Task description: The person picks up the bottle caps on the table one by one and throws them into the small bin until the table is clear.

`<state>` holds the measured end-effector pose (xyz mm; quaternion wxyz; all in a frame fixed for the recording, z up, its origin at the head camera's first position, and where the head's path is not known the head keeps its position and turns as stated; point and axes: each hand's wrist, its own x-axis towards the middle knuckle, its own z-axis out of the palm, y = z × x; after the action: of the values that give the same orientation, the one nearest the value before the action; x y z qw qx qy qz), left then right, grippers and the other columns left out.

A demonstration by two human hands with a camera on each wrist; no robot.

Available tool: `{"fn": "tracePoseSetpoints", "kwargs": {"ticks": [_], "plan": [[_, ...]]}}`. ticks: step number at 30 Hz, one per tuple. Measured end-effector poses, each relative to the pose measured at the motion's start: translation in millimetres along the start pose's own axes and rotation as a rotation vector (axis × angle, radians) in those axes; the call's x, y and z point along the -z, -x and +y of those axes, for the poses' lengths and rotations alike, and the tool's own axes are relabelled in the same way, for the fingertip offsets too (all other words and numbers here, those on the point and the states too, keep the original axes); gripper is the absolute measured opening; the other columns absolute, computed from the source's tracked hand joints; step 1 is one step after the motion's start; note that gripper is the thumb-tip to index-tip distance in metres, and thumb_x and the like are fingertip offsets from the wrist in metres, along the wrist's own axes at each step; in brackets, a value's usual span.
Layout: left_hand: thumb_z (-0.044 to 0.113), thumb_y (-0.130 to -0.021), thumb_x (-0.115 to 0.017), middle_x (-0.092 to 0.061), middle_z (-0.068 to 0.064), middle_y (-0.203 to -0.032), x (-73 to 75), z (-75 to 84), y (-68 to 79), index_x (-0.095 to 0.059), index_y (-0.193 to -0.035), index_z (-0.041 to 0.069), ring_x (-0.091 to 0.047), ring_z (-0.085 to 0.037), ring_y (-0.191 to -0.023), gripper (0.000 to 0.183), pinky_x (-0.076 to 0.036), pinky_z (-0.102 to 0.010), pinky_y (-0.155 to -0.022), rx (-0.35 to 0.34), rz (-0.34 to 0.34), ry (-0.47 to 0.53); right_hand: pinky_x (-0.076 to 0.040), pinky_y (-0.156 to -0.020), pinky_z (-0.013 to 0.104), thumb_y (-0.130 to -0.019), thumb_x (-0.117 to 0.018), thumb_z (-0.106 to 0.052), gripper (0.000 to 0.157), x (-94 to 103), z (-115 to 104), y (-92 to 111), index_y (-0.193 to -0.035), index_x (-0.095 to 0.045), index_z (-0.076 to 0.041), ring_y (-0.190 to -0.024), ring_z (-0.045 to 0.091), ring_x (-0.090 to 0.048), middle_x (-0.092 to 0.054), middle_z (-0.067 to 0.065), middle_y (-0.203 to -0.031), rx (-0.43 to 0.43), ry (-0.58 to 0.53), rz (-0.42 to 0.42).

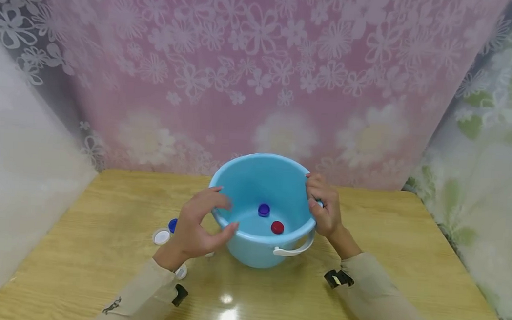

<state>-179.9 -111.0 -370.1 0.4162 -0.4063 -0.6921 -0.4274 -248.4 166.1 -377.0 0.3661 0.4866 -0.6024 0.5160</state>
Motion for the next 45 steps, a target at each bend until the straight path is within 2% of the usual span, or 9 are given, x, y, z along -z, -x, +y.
{"fn": "tracePoseSetpoints", "kwargs": {"ticks": [4,6,8,12,18,24,30,37,45], "plan": [[0.018,-0.084,-0.059,-0.066,-0.017,-0.096,25.7,-4.2,-2.3,-0.062,-0.093,-0.003,-0.061,-0.03,-0.094,0.023,-0.044,-0.034,-0.09,0.102,0.08,-0.009,-0.033,-0.081,0.051,-0.074,-0.041,-0.013,0.022,-0.5,3.3,-0.4,-0.054,-0.03,-0.012,-0.068,0.022,-0.035,-0.026,0.003,-0.059,0.008,0.005,-0.002],[0.009,-0.081,-0.057,-0.065,-0.018,-0.095,42.1,-7.5,-0.8,-0.061,-0.094,-0.004,-0.061,-0.028,-0.09,0.019,-0.044,-0.031,-0.086,0.157,0.11,-0.04,-0.033,-0.08,0.051,-0.073,-0.041,-0.013,0.022,-1.1,3.9,0.2,-0.054,-0.03,-0.012,-0.068,0.023,-0.036,-0.026,0.004,-0.059,0.013,0.011,-0.002],[0.003,-0.081,-0.058,-0.064,-0.015,-0.093,58.7,-11.6,2.5,-0.061,-0.094,-0.003,-0.059,-0.024,-0.086,0.014,-0.043,-0.03,-0.081,0.214,0.099,-0.1,-0.033,-0.08,0.052,-0.072,-0.041,-0.013,0.021,-1.5,4.0,0.4,-0.054,-0.03,-0.011,-0.069,0.024,-0.036,-0.027,0.004,-0.059,0.011,0.021,-0.001],[-0.002,-0.081,-0.061,-0.062,-0.008,-0.091,84.9,-19.2,13.7,-0.061,-0.093,0.002,-0.057,-0.019,-0.079,0.013,-0.041,-0.03,-0.073,0.319,-0.012,-0.257,-0.033,-0.081,0.052,-0.072,-0.041,-0.014,0.022,-1.2,2.8,-0.2,-0.054,-0.028,-0.011,-0.069,0.023,-0.036,-0.027,0.004,-0.059,0.003,0.036,-0.007],[0.007,-0.084,-0.063,-0.06,-0.004,-0.093,106.2,-23.1,37.5,-0.06,-0.096,0.008,-0.057,-0.019,-0.079,0.013,-0.045,-0.035,-0.066,0.497,-0.247,-0.445,-0.034,-0.081,0.051,-0.073,-0.041,-0.015,0.023,-0.7,0.7,-3.0,-0.055,-0.028,-0.012,-0.07,0.023,-0.036,-0.028,0.003,-0.06,-0.001,0.053,-0.017],[0.021,-0.086,-0.066,-0.058,-0.008,-0.101,118.6,-24.8,60.7,-0.059,-0.104,0.008,-0.059,-0.026,-0.085,0.023,-0.047,-0.041,-0.063,0.657,-0.463,-0.533,-0.033,-0.081,0.052,-0.074,-0.042,-0.015,0.023,-1.4,0.8,-3.9,-0.055,-0.028,-0.012,-0.07,0.024,-0.036,-0.026,0.004,-0.059,0.005,0.049,-0.021],[0.031,-0.086,-0.068,-0.057,-0.012,-0.113,123.0,-31.9,78.3,-0.059,-0.115,0.005,-0.06,-0.028,-0.092,0.04,-0.049,-0.043,-0.065,0.78,-0.61,-0.565,-0.033,-0.081,0.05,-0.072,-0.041,-0.014,0.022,-0.6,0.3,-2.4,-0.055,-0.028,-0.012,-0.07,0.024,-0.036,-0.028,0.003,-0.06,0.002,0.057,-0.018],[0.037,-0.084,-0.07,-0.056,-0.018,-0.116,120.5,-35.1,86.9,-0.057,-0.121,-0.002,-0.06,-0.031,-0.09,0.056,-0.051,-0.047,-0.068,0.796,-0.734,-0.62,-0.033,-0.081,0.05,-0.073,-0.04,-0.014,0.021,0.2,-1.4,-2.7,-0.055,-0.029,-0.012,-0.07,0.023,-0.036,-0.028,0.003,-0.06,-0.008,0.072,-0.029],[0.039,-0.082,-0.073,-0.055,-0.018,-0.116,116.7,-37.4,91.2,-0.058,-0.121,-0.004,-0.06,-0.034,-0.094,0.059,-0.051,-0.048,-0.07,0.813,-0.794,-0.631,-0.033,-0.08,0.048,-0.075,-0.041,-0.015,0.023,-0.2,-1.3,-2.2,-0.055,-0.029,-0.012,-0.069,0.023,-0.036,-0.028,0.003,-0.06,0.0,0.077,-0.033]]}}
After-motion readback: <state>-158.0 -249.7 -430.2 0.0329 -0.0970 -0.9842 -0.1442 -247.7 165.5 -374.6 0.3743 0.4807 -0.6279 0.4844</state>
